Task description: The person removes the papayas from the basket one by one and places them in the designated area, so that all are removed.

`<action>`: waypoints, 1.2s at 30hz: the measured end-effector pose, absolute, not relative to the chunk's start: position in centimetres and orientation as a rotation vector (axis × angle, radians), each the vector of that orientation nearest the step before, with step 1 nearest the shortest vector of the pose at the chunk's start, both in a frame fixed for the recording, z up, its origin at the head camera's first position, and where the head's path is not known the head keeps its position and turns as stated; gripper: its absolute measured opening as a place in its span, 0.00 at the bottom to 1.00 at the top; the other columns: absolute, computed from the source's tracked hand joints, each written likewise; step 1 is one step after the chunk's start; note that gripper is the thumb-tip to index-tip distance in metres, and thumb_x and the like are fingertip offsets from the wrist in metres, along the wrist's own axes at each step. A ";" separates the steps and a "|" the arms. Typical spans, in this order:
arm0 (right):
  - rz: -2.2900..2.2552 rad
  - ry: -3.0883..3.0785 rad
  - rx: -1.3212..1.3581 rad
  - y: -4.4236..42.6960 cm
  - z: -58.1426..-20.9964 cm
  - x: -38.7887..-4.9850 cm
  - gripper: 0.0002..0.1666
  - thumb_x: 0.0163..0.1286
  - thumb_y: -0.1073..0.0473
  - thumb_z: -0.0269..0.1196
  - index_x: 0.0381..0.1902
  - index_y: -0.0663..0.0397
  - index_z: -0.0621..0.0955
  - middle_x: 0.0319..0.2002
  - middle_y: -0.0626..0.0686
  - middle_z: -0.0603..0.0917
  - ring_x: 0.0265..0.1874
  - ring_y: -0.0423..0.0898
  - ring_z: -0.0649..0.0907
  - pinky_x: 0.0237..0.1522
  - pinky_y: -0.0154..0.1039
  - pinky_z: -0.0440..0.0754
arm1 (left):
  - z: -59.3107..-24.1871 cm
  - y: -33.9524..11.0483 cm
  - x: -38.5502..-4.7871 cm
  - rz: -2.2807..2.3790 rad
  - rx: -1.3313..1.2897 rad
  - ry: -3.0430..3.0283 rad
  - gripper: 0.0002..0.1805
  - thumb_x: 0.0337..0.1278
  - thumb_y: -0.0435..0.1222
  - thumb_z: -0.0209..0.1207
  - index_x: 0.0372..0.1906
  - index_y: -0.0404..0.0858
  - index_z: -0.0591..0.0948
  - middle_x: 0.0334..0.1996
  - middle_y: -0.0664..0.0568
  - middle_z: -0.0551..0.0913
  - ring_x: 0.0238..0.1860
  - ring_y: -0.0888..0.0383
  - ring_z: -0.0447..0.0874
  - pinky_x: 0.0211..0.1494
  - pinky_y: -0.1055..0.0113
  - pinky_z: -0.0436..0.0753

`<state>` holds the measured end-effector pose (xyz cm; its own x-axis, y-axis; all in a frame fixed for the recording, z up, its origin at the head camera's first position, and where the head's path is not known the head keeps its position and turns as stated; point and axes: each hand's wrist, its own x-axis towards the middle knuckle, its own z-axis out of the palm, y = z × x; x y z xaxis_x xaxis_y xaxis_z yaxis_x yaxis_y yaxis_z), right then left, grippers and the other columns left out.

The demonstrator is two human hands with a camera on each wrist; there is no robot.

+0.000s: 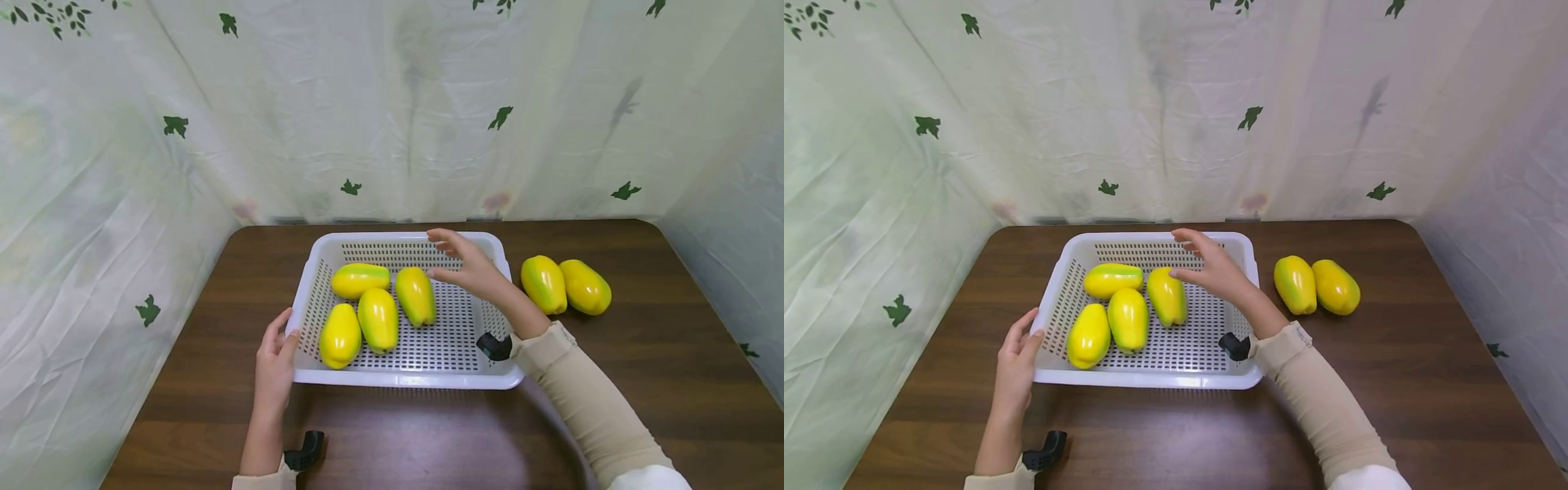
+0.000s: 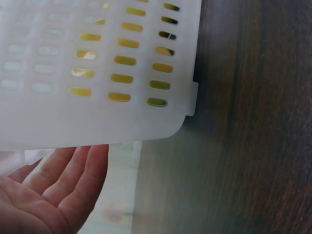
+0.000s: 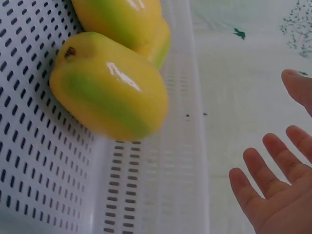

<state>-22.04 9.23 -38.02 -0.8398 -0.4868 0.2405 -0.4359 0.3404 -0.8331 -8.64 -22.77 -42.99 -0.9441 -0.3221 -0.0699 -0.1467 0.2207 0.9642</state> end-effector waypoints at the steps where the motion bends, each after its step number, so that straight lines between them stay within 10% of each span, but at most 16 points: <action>1: -1.537 2.532 -0.861 9.1 -38.1 -22.1 0.38 0.57 0.58 0.65 0.63 0.54 0.63 0.59 0.55 0.67 0.56 0.55 0.68 0.57 0.50 0.64 | -43.0 -22.8 -8.6 -1.820 0.455 -2.336 0.23 0.65 0.42 0.45 0.64 0.53 0.63 0.52 0.47 0.75 0.47 0.55 0.74 0.47 0.63 0.76; 36: -1.073 2.365 -0.738 7.3 -41.6 -22.8 0.44 0.55 0.54 0.67 0.67 0.48 0.59 0.66 0.51 0.57 0.65 0.49 0.55 0.62 0.51 0.53 | -43.0 -22.8 -8.6 -1.793 0.456 -2.345 0.23 0.65 0.44 0.45 0.65 0.51 0.63 0.50 0.46 0.76 0.47 0.54 0.75 0.45 0.65 0.77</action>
<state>-22.79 7.27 -41.62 -0.7618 -0.6256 -0.1679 -0.2856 0.5571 -0.7798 -8.62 -22.76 -43.02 -0.9417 -0.3309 -0.0612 -0.1459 0.2375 0.9604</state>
